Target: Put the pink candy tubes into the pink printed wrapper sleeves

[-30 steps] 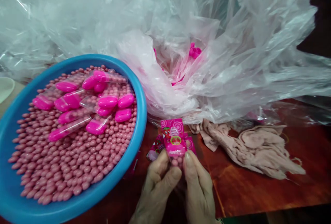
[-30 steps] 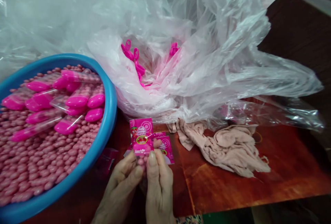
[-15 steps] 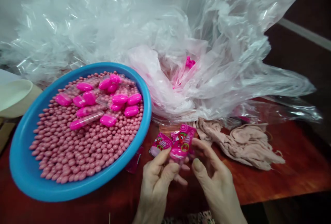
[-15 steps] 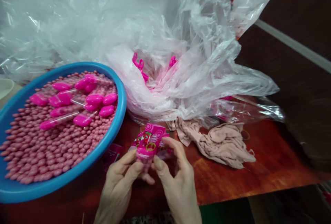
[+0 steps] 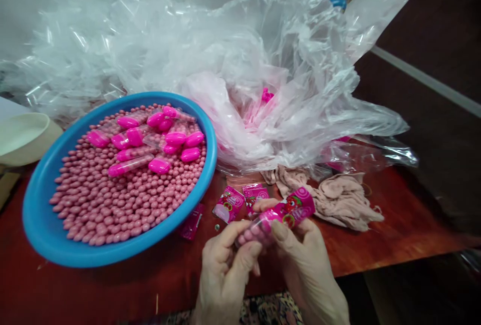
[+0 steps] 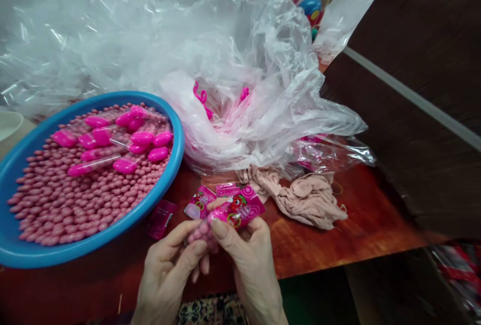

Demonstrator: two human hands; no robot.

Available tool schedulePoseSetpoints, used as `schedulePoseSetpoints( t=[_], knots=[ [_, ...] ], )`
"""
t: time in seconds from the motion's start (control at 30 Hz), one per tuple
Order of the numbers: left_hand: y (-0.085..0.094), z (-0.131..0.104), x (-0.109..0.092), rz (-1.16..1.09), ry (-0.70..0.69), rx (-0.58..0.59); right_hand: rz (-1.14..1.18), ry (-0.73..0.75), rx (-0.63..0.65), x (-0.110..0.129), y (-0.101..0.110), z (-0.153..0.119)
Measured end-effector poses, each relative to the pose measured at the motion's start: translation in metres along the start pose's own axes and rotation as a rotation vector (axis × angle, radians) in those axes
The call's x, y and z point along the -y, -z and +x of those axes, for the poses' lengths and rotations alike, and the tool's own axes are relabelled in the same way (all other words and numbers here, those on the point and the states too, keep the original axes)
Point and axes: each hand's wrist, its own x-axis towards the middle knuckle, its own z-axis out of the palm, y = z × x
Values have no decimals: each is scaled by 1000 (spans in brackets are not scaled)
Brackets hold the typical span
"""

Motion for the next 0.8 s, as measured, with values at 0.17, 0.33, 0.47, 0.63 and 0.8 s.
schedulePoseSetpoints(
  t=[0.17, 0.33, 0.47, 0.63, 0.8],
  knots=[
    [-3, -9, 5, -67, 69, -1, -24, -72, -78, -2, -15, -8],
    [-3, -13, 16, -207, 112, -50, -239, -29, -288, -22, -26, -18],
    [-2, -12, 14, -274, 121, -5, -333, -34, -336, -34, -26, -22],
    [-3, -10, -1, -246, 105, 23, -157, -91, -178, -27, -18, -20],
    [-2, -17, -3, -98, 71, -58, 58, -107, -68, -14, -20, -17]
  ],
)
